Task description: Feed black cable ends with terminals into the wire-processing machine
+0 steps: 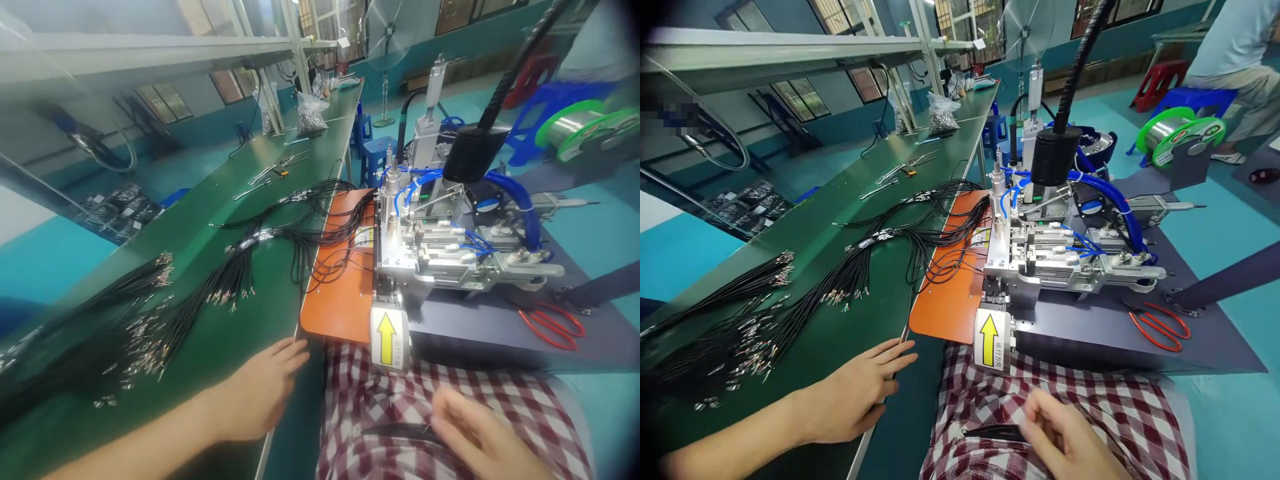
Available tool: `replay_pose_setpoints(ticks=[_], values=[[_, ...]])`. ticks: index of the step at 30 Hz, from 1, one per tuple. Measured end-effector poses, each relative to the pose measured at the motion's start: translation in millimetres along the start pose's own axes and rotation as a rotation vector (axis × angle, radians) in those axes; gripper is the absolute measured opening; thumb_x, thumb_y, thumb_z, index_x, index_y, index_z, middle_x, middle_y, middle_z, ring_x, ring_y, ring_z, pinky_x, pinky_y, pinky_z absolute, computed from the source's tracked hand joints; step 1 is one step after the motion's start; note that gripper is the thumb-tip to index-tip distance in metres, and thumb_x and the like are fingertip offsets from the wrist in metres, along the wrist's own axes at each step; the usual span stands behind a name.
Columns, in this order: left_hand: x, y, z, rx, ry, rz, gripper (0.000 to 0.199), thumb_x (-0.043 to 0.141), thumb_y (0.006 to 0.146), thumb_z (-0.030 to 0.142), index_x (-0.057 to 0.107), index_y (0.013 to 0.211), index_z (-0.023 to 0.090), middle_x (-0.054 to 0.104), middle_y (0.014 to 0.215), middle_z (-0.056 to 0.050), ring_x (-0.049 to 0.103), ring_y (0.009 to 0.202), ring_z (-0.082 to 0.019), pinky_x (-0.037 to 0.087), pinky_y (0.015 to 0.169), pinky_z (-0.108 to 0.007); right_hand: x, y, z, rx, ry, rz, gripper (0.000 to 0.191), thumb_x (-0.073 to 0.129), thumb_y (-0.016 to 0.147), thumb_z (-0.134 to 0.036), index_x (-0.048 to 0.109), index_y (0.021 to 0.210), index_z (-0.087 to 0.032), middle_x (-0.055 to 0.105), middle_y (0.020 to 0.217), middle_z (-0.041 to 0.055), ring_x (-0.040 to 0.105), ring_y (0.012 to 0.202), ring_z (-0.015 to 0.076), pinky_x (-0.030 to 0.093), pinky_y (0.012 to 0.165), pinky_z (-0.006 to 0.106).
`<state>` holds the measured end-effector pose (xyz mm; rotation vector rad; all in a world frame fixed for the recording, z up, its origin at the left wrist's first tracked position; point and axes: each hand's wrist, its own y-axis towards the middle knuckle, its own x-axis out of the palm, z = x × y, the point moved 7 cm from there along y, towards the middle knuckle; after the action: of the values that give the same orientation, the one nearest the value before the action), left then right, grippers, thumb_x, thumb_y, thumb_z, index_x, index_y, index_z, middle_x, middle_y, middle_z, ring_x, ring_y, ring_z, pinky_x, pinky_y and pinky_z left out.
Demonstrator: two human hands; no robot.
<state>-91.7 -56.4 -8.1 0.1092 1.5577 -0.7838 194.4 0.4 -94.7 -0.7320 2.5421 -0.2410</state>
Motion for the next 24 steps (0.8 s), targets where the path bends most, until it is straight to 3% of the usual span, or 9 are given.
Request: replay_pose_setpoints(ticks=[3,7,9,11,14,16,20,22,24], values=[[7.2,13,6,0.098,0.087,-0.125,0.023,0.064,0.078,0.031,0.072,0.088,0.012,0.067,0.115,-0.017,0.055,0.119,-0.03,0.025,0.116,-0.046,20,5,-54,-0.04,-0.071,-0.318,0.019,0.049,0.087,-0.037,0.055,0.075,-0.024,0.055,0.064,-0.0012,0.049,0.057,0.0151,0.037,0.051,0.025],[-4.3,28,12,0.178,-0.062,-0.123,0.003,0.068,0.076,0.02,0.066,0.075,0.018,0.068,0.077,-0.003,0.064,0.082,-0.019,0.039,0.105,-0.039,20,4,-79,-0.04,-0.129,-0.382,0.013,0.05,0.087,-0.03,0.053,0.076,-0.023,0.052,0.064,-0.0025,0.046,0.058,0.0139,0.033,0.052,0.024],[-27.6,38,11,0.146,-0.284,0.003,0.009,0.061,0.083,0.019,0.061,0.074,0.02,0.065,0.074,0.001,0.062,0.075,-0.015,0.047,0.087,-0.03,16,5,-80,-0.018,-0.069,-0.344,0.012,0.051,0.087,-0.03,0.053,0.078,-0.023,0.053,0.065,-0.0023,0.047,0.059,0.0139,0.034,0.053,0.025],[-55.7,49,6,0.059,-0.473,0.226,0.013,0.05,0.092,0.024,0.056,0.081,0.02,0.063,0.076,0.001,0.058,0.071,-0.013,0.046,0.068,-0.023,11,8,-83,-0.01,0.09,-0.287,0.014,0.049,0.09,-0.035,0.054,0.086,-0.023,0.056,0.072,-0.0005,0.049,0.062,0.0139,0.037,0.057,0.025],[-81.0,65,1,-0.084,-0.484,0.547,0.02,0.039,0.097,0.027,0.05,0.082,0.02,0.057,0.069,0.001,0.052,0.062,-0.013,0.04,0.059,-0.025,3,21,-94,-0.042,0.424,-0.197,0.028,0.041,0.095,-0.044,0.049,0.11,-0.022,0.059,0.087,0.0031,0.053,0.066,0.013,0.043,0.065,0.028],[-81.3,77,5,-0.131,-0.413,0.63,0.021,0.037,0.096,0.025,0.049,0.08,0.02,0.055,0.066,0.001,0.049,0.058,-0.013,0.037,0.057,-0.026,-4,34,-97,-0.034,0.567,-0.107,0.029,0.046,0.094,-0.043,0.047,0.113,-0.021,0.06,0.086,0.0024,0.054,0.064,0.012,0.044,0.065,0.028],[-73.9,101,22,-0.087,-0.357,0.578,0.021,0.041,0.094,0.026,0.052,0.079,0.019,0.057,0.067,-0.002,0.051,0.061,-0.017,0.037,0.06,-0.029,-16,57,-95,-0.024,0.545,0.079,0.015,0.05,0.092,-0.031,0.053,0.085,-0.018,0.059,0.071,-0.0013,0.05,0.055,0.0086,0.041,0.055,0.023],[-73.2,110,27,-0.064,-0.524,0.496,0.014,0.043,0.093,0.028,0.054,0.092,0.02,0.061,0.077,-0.003,0.055,0.07,-0.019,0.04,0.064,-0.03,-16,64,-96,-0.07,0.484,0.06,0.014,0.05,0.092,-0.027,0.055,0.082,-0.018,0.057,0.067,-0.0026,0.049,0.053,0.0078,0.039,0.052,0.021],[-71.2,120,30,-0.049,-0.82,0.393,0.022,0.04,0.095,0.028,0.047,0.116,0.022,0.063,0.085,-0.002,0.057,0.074,-0.017,0.042,0.066,-0.029,-15,67,-97,-0.101,0.5,-0.001,0.009,0.05,0.091,-0.025,0.055,0.089,-0.019,0.055,0.065,-0.0039,0.047,0.052,0.0075,0.038,0.05,0.021]])
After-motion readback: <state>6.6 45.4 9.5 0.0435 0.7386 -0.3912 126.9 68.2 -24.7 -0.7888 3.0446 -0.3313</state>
